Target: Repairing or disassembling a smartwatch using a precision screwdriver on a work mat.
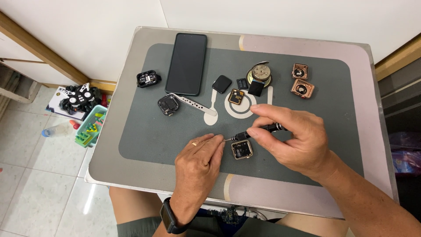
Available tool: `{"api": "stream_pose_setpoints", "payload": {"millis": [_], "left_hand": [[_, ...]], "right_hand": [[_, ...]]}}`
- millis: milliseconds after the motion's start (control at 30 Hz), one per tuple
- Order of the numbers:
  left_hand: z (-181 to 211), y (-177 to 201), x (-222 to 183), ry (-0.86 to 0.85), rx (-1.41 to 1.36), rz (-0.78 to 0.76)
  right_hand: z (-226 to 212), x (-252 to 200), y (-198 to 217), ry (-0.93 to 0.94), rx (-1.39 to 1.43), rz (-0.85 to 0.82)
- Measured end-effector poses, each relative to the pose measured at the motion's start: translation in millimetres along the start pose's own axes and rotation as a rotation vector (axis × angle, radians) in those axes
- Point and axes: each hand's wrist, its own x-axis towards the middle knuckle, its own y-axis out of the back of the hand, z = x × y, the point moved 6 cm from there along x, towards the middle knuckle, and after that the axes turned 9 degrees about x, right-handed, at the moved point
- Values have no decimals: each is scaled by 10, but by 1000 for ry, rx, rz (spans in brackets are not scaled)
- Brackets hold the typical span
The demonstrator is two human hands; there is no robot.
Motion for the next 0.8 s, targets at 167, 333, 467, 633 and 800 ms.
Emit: {"api": "stream_pose_setpoints", "payload": {"millis": [167, 333, 467, 633, 800], "left_hand": [[0, 14, 9, -4, -24, 1], [9, 27, 22, -7, -36, 0], [32, 50, 46, -23, -39, 7], [33, 58, 51, -21, -52, 20], [24, 56, 50, -6, -63, 16]], "right_hand": [[23, -7, -4, -5, -6, -5], [9, 3, 5, -2, -10, 0], [7, 3, 9, -11, -5, 6], [21, 6, 11, -36, 23, 5], [-13, 75, 12, -59, 80, -24]]}}
